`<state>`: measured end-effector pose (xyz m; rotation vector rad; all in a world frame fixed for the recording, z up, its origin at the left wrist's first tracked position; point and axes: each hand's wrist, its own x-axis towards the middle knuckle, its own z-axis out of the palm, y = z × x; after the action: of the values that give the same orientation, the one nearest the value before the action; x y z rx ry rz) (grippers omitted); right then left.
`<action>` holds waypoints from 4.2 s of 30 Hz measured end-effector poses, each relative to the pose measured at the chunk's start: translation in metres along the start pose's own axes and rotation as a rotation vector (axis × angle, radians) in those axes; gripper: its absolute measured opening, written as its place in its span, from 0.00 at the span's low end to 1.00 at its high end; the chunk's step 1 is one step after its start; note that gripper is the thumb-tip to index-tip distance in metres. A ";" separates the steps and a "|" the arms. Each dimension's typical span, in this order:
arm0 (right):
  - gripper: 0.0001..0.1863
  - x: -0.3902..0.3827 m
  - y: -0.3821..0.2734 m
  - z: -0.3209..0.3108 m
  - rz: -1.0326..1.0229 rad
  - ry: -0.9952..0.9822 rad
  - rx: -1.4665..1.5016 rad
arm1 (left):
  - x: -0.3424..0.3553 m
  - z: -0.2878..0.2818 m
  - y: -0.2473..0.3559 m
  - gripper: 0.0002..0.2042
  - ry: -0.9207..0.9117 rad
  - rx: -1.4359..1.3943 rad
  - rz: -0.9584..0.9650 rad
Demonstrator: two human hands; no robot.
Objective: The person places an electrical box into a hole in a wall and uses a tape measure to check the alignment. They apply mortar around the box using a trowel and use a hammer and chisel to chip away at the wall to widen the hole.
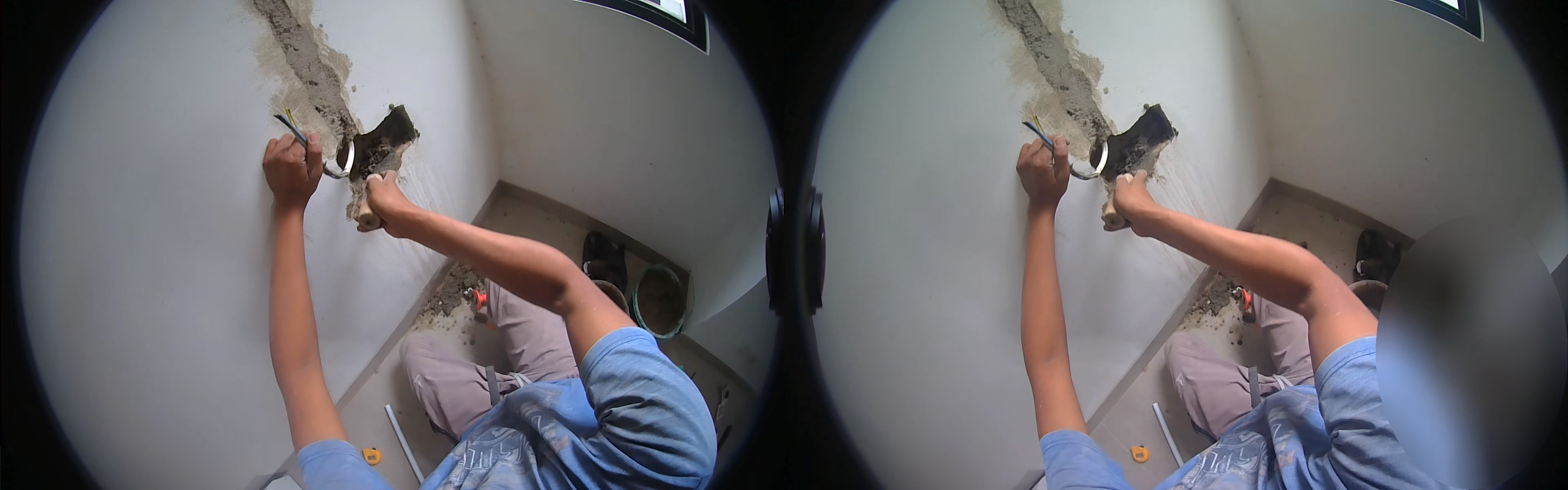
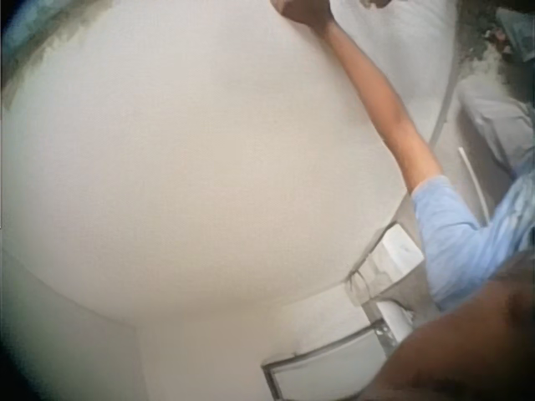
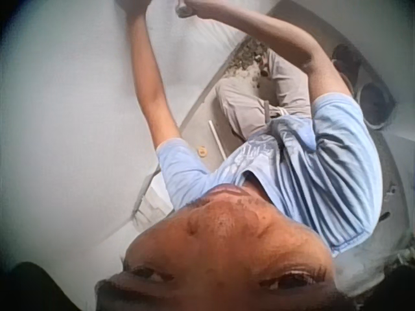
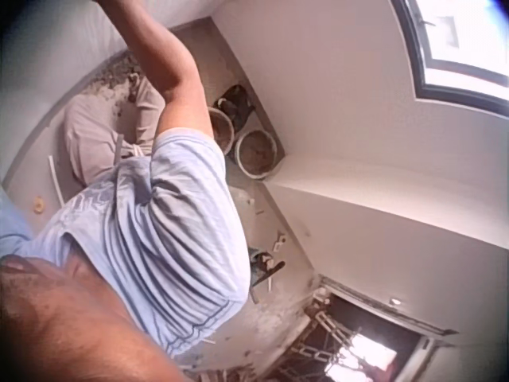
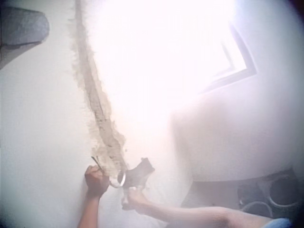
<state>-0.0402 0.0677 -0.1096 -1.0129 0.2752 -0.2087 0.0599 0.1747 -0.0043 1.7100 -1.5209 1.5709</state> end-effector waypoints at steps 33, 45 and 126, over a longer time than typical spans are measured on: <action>0.35 -0.435 0.070 -0.424 0.331 0.383 -1.444 | -0.065 0.012 -0.095 0.22 -0.134 -0.149 -0.263; 0.30 -0.182 -0.039 -0.238 -0.652 0.198 -1.255 | -0.002 -0.001 -0.002 0.14 -0.093 0.008 -0.053; 0.31 -0.041 0.032 -0.071 -0.635 0.172 -1.301 | -0.013 0.020 -0.005 0.16 -0.031 0.039 -0.019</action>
<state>-0.1006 0.0399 -0.1670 -2.3750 0.2231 -0.7470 0.0762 0.1655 -0.0203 1.7722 -1.4941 1.5814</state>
